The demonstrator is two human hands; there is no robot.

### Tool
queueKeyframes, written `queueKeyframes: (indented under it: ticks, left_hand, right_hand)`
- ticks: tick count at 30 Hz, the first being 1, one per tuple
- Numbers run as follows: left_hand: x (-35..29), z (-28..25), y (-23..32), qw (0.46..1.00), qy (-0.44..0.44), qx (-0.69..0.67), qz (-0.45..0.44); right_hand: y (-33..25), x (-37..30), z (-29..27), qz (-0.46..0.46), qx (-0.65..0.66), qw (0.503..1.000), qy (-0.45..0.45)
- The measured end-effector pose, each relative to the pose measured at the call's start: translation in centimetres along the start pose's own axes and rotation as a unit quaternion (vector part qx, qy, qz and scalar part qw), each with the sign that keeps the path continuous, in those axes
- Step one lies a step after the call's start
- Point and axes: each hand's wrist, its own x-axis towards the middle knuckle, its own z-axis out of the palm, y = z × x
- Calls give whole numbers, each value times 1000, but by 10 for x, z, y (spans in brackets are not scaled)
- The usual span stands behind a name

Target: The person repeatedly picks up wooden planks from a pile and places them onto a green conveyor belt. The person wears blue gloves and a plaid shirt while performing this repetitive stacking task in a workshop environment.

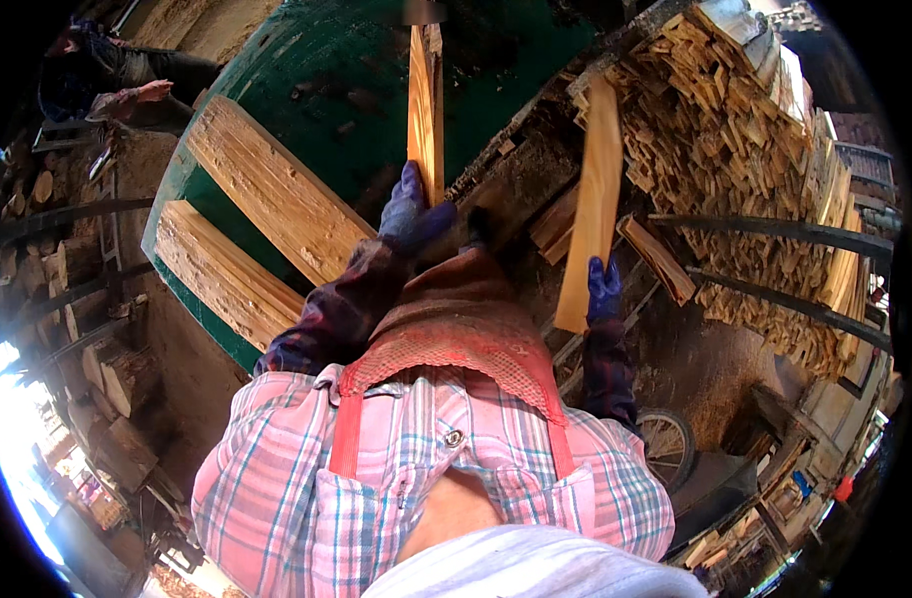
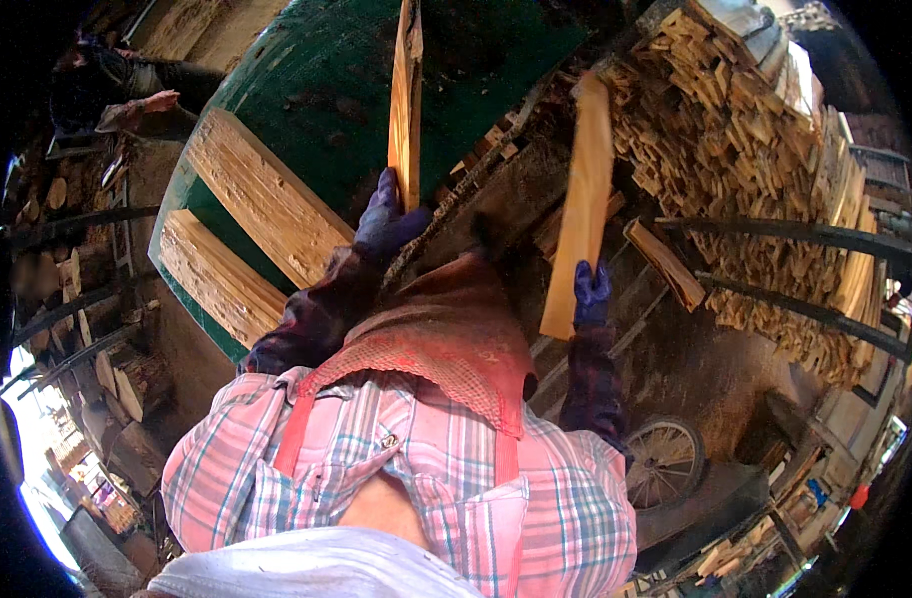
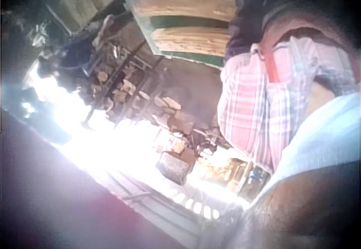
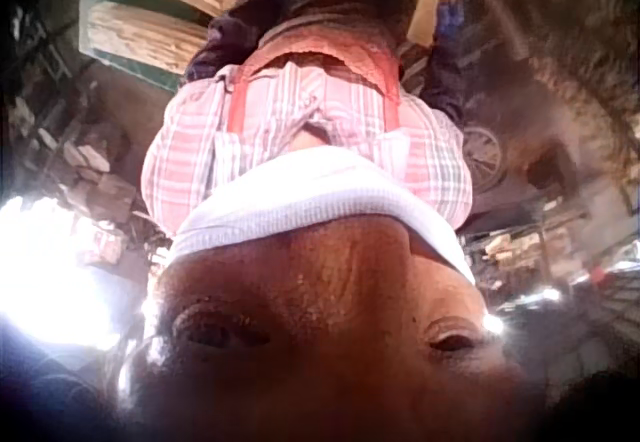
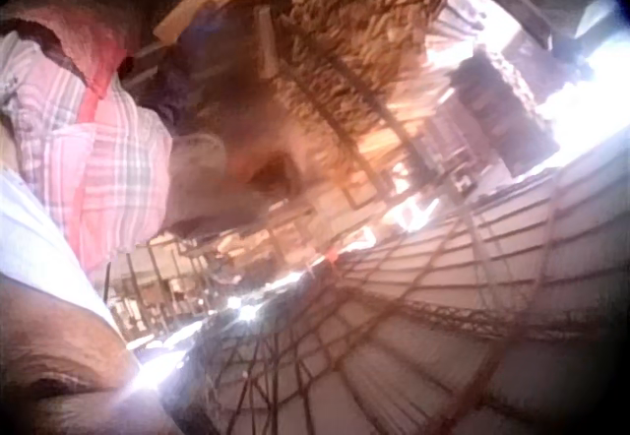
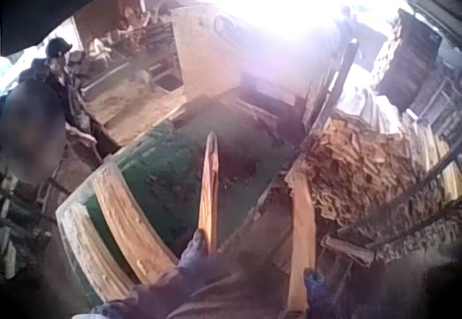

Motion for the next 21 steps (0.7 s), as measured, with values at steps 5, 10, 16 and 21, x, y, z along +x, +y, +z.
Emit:
queueKeyframes:
  ticks: [5, 10, 16, 21]
  left_hand:
    - [0, -4, 17, 998, -10, 65, -7]
    - [2, -9, 20, 994, 15, 108, 12]
    - [-8, 15, 32, 989, 44, 139, 27]
    - [-29, 34, 23, 984, -56, -77, 152]
  right_hand:
    - [37, -32, -31, 116, -150, 982, 13]
    - [34, 18, 79, 123, -144, 960, -206]
    - [2, 94, 223, 107, 220, 943, -226]
    - [-46, 94, 173, 89, 58, 977, -183]
